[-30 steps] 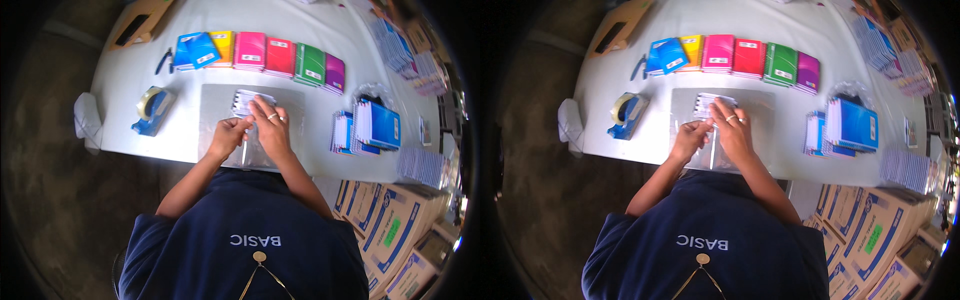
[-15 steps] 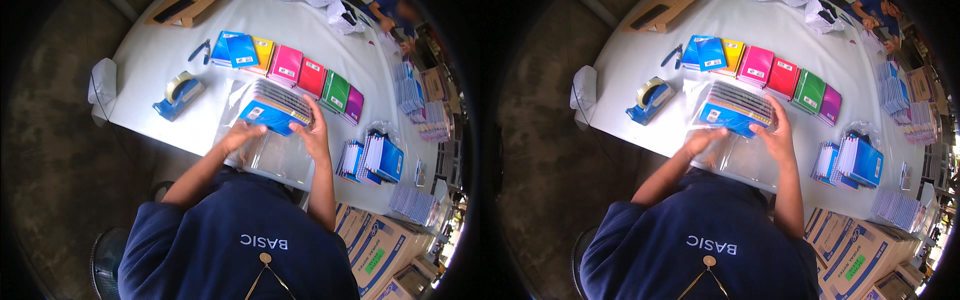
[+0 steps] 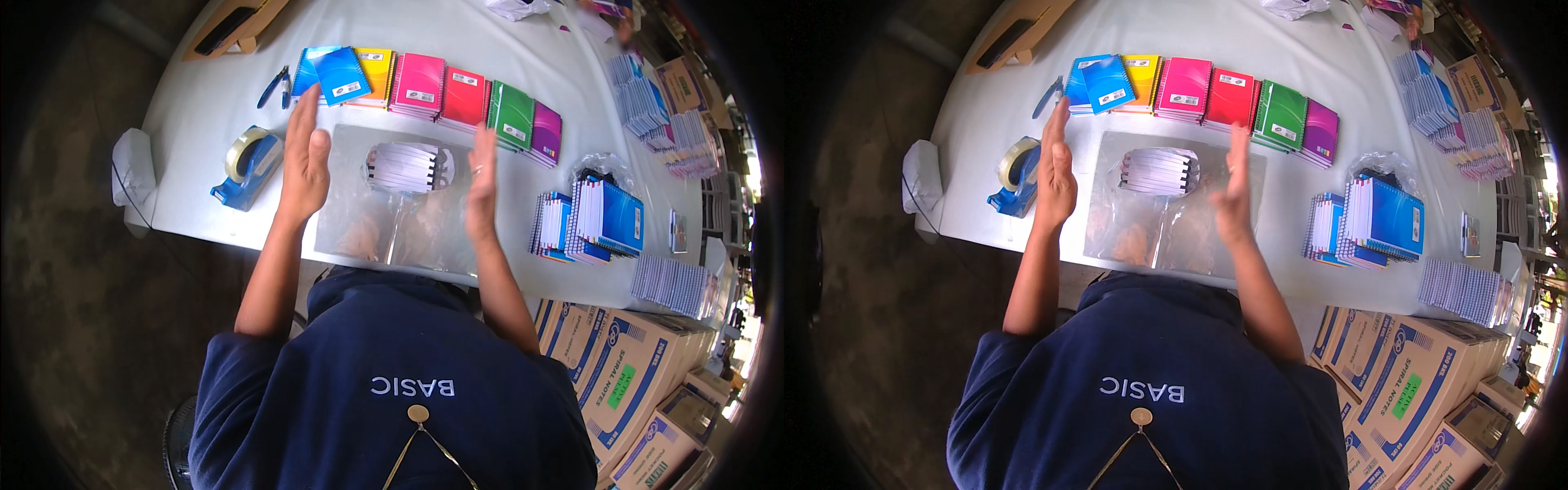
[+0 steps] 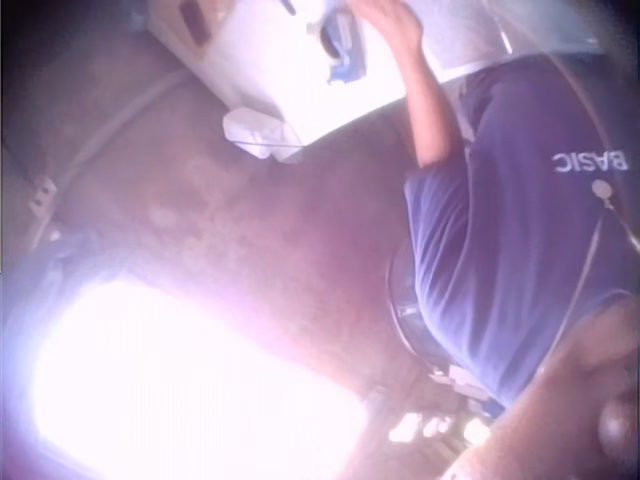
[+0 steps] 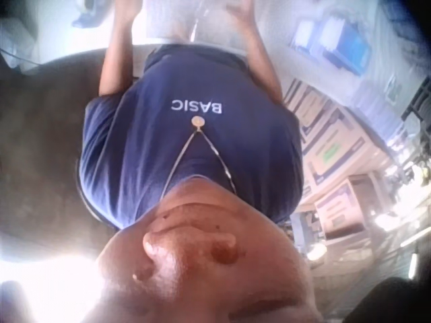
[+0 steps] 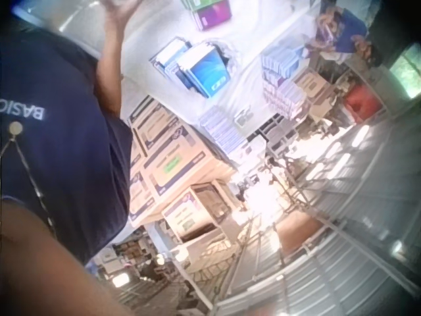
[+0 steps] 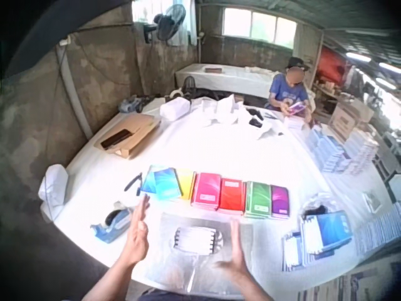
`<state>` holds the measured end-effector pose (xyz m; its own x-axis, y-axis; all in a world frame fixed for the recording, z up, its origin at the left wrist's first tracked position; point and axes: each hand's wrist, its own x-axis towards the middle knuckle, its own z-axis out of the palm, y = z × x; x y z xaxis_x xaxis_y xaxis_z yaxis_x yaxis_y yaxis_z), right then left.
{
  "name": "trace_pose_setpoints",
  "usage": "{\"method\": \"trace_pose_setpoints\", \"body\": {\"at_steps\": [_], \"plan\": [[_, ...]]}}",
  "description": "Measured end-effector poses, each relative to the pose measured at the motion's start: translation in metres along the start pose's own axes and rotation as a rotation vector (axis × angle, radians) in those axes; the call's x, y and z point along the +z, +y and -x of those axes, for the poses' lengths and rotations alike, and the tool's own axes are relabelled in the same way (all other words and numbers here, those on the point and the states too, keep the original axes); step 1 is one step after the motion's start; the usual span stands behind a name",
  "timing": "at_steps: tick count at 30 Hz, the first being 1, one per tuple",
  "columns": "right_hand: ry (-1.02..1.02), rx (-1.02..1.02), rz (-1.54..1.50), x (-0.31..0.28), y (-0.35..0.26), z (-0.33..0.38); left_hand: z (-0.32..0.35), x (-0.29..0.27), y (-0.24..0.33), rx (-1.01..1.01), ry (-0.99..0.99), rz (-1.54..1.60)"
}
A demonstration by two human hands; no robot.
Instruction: The person organizes colored spiral notebooks into stacks and places a stack into a clear plastic sleeve. The person then seals the plastic sleeve using a tape dispenser.
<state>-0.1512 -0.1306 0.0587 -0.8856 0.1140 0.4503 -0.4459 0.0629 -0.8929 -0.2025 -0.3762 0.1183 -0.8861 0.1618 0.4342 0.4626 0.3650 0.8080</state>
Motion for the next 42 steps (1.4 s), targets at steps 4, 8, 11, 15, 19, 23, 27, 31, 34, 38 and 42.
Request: {"method": "trace_pose_setpoints", "body": {"at_steps": [4,8,11,15,19,23,27,31,34,38,42], "plan": [[-0.087,0.032,0.300,0.035,0.024,0.036,0.035,0.017,-0.032,-0.258,-0.162,0.371],[0.150,0.098,0.142,0.067,0.020,0.020,0.058,0.046,-0.026,-0.173,-0.226,0.405],[0.194,0.105,0.033,0.070,0.019,0.007,0.058,0.052,-0.017,-0.267,-0.116,0.324],[0.150,0.136,-0.110,0.066,0.017,0.012,0.025,0.035,0.002,-0.130,0.081,0.048],[0.175,-0.005,-0.084,0.065,0.022,0.020,0.019,0.022,0.004,-0.096,0.222,0.066],[0.160,0.124,-0.063,0.075,0.023,0.026,0.053,0.031,-0.032,-0.260,-0.045,0.385],[0.209,0.153,-0.048,0.073,0.023,0.017,0.068,0.055,-0.028,-0.293,-0.109,0.343],[0.354,0.216,-0.006,0.078,0.029,0.012,0.071,0.067,-0.018,-0.316,0.045,0.242],[0.378,0.253,0.040,0.086,0.019,0.009,0.075,0.069,-0.015,-0.097,0.128,-0.120],[0.258,0.158,0.347,0.074,0.020,0.010,0.069,0.070,0.003,0.111,-0.015,-0.476],[0.039,0.072,0.955,0.070,-0.005,0.031,0.057,0.062,0.017,0.077,-0.241,-0.414]]}}
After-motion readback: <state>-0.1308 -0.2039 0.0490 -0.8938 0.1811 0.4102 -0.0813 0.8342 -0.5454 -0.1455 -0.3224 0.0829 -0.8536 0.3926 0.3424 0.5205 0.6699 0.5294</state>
